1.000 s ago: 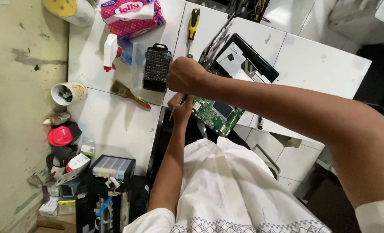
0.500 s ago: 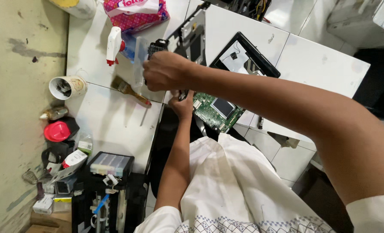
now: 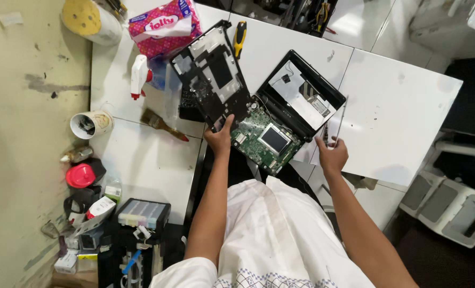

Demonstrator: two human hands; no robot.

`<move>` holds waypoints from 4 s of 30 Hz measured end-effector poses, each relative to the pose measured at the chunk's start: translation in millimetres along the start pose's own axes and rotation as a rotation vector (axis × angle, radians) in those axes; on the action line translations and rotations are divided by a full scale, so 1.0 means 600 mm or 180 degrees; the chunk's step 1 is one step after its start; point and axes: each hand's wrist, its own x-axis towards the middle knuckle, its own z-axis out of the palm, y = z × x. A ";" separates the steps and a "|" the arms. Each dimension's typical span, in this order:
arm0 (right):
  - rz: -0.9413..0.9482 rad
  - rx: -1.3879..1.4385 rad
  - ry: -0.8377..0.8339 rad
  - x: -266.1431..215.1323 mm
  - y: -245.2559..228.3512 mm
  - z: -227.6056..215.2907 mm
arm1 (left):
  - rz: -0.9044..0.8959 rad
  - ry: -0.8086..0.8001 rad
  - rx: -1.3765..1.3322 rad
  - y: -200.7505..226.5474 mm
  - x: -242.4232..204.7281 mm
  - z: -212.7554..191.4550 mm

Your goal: The person uses a screwdriver to remove screws from the back of a laptop and separates the casing to reveal the internal components. They proceed to unscrew and remove a small circuit board from the motherboard, placing it on the table.

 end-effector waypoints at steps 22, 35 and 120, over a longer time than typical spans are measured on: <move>0.0296 0.0957 -0.0229 -0.038 0.047 0.070 | -0.0346 0.0271 -0.0064 -0.026 -0.009 -0.007; 0.0895 0.1116 0.0053 0.049 -0.009 0.122 | -0.0406 0.0337 -0.0121 -0.084 -0.030 -0.025; -0.1865 0.0318 -0.0691 -0.041 -0.105 0.061 | -0.0276 0.0149 -0.1477 -0.079 0.009 0.097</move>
